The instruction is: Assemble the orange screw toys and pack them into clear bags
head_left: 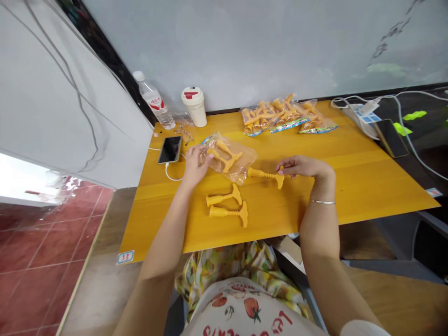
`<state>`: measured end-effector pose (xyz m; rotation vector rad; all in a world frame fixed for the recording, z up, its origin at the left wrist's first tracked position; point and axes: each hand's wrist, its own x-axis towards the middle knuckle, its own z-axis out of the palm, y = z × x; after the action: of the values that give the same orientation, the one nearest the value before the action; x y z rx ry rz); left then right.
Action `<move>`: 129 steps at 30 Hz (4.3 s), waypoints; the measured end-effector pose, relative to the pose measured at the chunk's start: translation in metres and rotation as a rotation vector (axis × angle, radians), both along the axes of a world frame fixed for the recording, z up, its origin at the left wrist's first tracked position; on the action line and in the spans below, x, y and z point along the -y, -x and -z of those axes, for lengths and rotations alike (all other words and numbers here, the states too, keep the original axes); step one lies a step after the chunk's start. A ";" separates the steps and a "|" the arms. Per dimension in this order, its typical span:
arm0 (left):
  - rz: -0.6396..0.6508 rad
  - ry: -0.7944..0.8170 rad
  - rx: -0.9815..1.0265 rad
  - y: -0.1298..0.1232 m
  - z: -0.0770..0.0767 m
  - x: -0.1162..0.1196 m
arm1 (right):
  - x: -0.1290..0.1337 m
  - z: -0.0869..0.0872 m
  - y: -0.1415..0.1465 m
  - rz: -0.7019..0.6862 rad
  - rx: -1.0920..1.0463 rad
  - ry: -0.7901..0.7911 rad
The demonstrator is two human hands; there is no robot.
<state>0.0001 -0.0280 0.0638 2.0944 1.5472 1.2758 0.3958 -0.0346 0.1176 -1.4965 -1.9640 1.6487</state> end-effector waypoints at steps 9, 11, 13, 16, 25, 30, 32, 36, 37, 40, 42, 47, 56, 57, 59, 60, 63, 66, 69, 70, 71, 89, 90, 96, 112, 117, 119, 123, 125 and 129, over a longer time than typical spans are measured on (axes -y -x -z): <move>-0.170 0.211 0.050 0.016 0.045 -0.023 | -0.015 0.030 0.054 0.188 -0.233 -0.191; -0.163 0.213 0.037 0.015 0.049 -0.024 | -0.018 0.039 0.068 0.226 -0.295 -0.191; -0.151 0.195 0.018 0.014 0.051 -0.024 | -0.019 0.044 0.079 0.245 -0.358 -0.164; -0.127 0.179 -0.022 0.014 0.051 -0.022 | -0.017 0.045 0.088 0.237 -0.444 -0.111; -0.134 0.192 -0.096 0.010 0.049 -0.019 | -0.021 0.049 0.085 0.443 -0.468 -0.138; -0.117 0.161 -0.107 0.010 0.051 -0.019 | -0.029 0.073 0.131 0.466 -0.481 -0.169; -0.122 0.151 -0.108 0.010 0.052 -0.019 | -0.031 0.081 0.151 0.466 -0.486 -0.190; -0.133 0.146 -0.098 0.009 0.054 -0.018 | -0.033 0.091 0.172 0.445 -0.407 -0.239; -0.135 0.146 -0.098 0.008 0.054 -0.018 | -0.034 0.092 0.174 0.454 -0.380 -0.265; -0.137 0.163 -0.105 0.007 0.054 -0.019 | -0.037 0.094 0.172 0.495 -0.332 -0.396; -0.136 0.177 -0.110 0.007 0.054 -0.019 | -0.038 0.093 0.169 0.498 -0.305 -0.471; -0.135 0.173 -0.112 0.009 0.053 -0.016 | -0.035 0.083 0.151 0.425 -0.310 -0.486; 0.182 0.179 -0.372 -0.017 0.024 -0.006 | -0.018 0.042 0.096 0.031 -0.173 -0.144; 0.191 0.207 -0.398 -0.020 0.022 -0.006 | -0.016 0.039 0.095 -0.062 -0.145 -0.093; 0.168 0.227 -0.433 -0.025 0.019 -0.005 | -0.010 0.034 0.098 -0.212 -0.094 -0.030; 0.144 0.217 -0.446 -0.027 0.018 -0.005 | -0.008 0.032 0.102 -0.260 -0.074 -0.040; 0.071 0.162 -0.478 -0.029 0.016 -0.003 | 0.003 0.032 0.124 -0.313 -0.067 -0.238; 0.021 0.129 -0.489 -0.031 0.016 -0.002 | 0.020 0.034 0.151 -0.338 -0.047 -0.513; 0.015 0.116 -0.471 -0.033 0.017 -0.002 | 0.039 0.037 0.176 -0.446 0.104 -0.725; 0.023 0.116 -0.466 -0.033 0.017 -0.002 | 0.045 0.038 0.181 -0.476 0.161 -0.777; 0.034 0.124 -0.462 -0.033 0.017 -0.003 | 0.049 0.039 0.185 -0.499 0.207 -0.819; 0.168 0.173 -0.561 -0.054 0.013 0.001 | -0.021 0.027 0.094 0.743 -0.795 -0.663; 0.180 0.184 -0.577 -0.056 0.014 0.001 | -0.025 0.031 0.091 0.796 -0.818 -0.638; 0.102 0.192 -0.584 -0.067 0.003 -0.002 | -0.038 0.047 0.095 1.039 -0.916 -0.383; -0.025 0.148 -0.502 -0.134 -0.030 -0.002 | -0.032 0.058 0.112 1.050 -0.994 -0.261; 0.002 0.123 -0.628 -0.127 -0.032 0.004 | -0.028 0.060 0.125 1.021 -0.975 -0.237; -0.034 0.162 -0.686 -0.124 -0.031 0.006 | -0.028 0.059 0.125 1.038 -0.967 -0.239; -0.093 0.290 -0.647 -0.118 -0.032 0.002 | -0.027 0.056 0.121 1.071 -0.985 -0.207; -0.126 0.302 -0.569 -0.116 -0.037 0.000 | -0.026 0.055 0.123 1.060 -1.007 -0.164; -0.152 0.241 -0.485 -0.116 -0.046 0.003 | -0.020 0.054 0.135 1.017 -1.047 -0.006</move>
<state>0.1161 -0.0307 0.1101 2.2626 1.9696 0.5939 0.2604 -0.0150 0.0633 -0.9483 -0.4985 1.3941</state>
